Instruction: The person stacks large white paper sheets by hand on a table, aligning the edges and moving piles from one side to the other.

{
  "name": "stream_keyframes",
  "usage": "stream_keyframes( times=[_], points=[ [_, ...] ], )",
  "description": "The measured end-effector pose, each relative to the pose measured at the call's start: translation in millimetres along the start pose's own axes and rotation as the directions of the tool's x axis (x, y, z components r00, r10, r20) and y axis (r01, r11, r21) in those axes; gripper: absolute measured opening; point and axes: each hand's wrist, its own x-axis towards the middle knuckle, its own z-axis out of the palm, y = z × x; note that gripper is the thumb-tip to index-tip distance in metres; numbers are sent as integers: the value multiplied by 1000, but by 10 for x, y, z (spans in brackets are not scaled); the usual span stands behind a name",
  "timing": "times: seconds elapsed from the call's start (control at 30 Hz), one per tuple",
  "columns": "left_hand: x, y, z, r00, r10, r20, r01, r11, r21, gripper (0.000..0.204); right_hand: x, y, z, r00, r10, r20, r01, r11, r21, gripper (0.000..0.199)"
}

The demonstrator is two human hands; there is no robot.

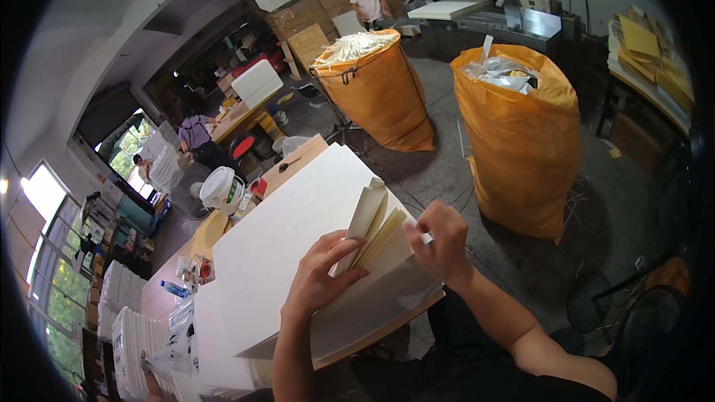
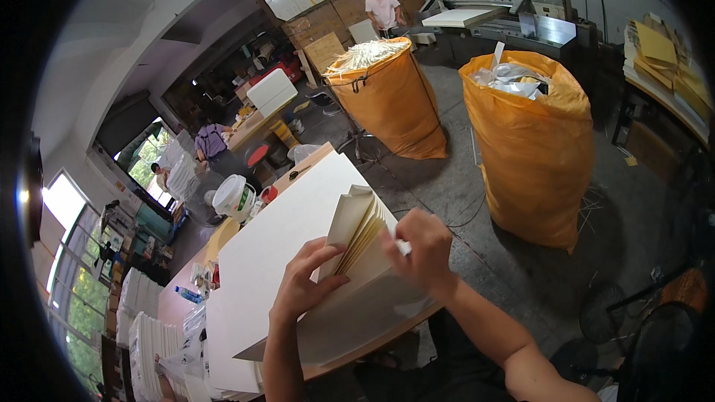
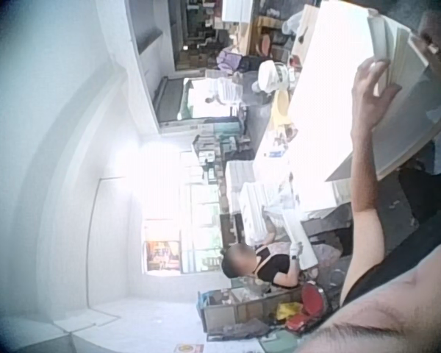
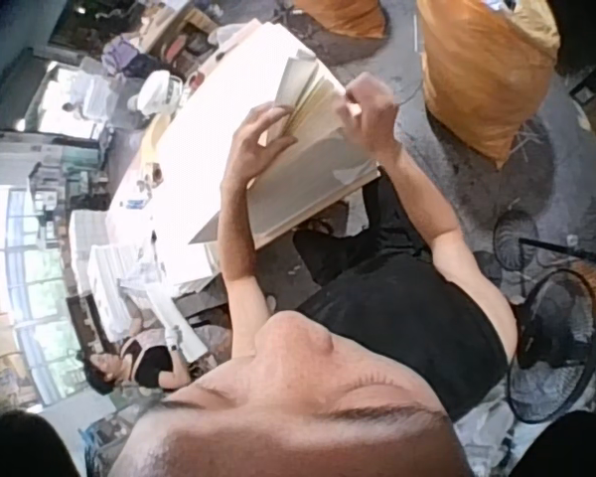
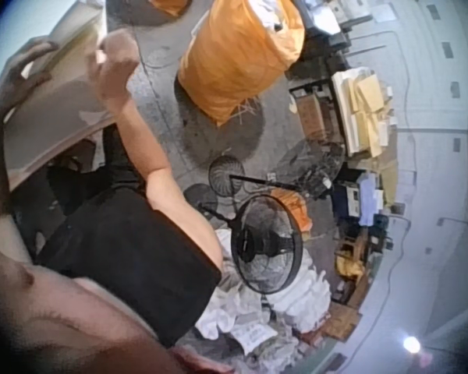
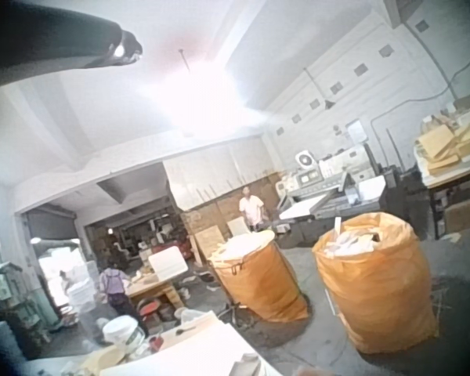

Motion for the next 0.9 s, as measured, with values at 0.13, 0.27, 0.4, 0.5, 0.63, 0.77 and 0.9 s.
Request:
stream_keyframes(
  times=[0.13,0.27,0.4,0.5,0.63,0.77,0.9],
  points=[
    [-8,82,75,996,29,86,-48,973,228,62,-141,51,-27,860,-293,418,300,953,50,31],
    [-106,70,278,972,155,179,-227,826,516,65,-198,99,-46,784,-268,560,273,959,77,42],
    [-50,86,281,998,-17,64,-10,918,397,83,-167,60,-51,795,-229,562,248,968,44,40],
    [-30,-70,380,1000,10,17,-16,897,441,84,-212,88,-15,833,-190,520,184,981,63,32],
    [-25,-17,366,1000,9,-16,-1,899,438,83,-303,275,-177,974,-59,219,60,998,4,20],
    [-10,-33,375,1000,5,0,-4,898,439,80,24,203,-504,722,437,536,-343,899,-271,39],
    [52,14,247,999,26,21,-32,932,362,68,271,29,-444,752,338,566,-267,941,-208,42]
  ],
)
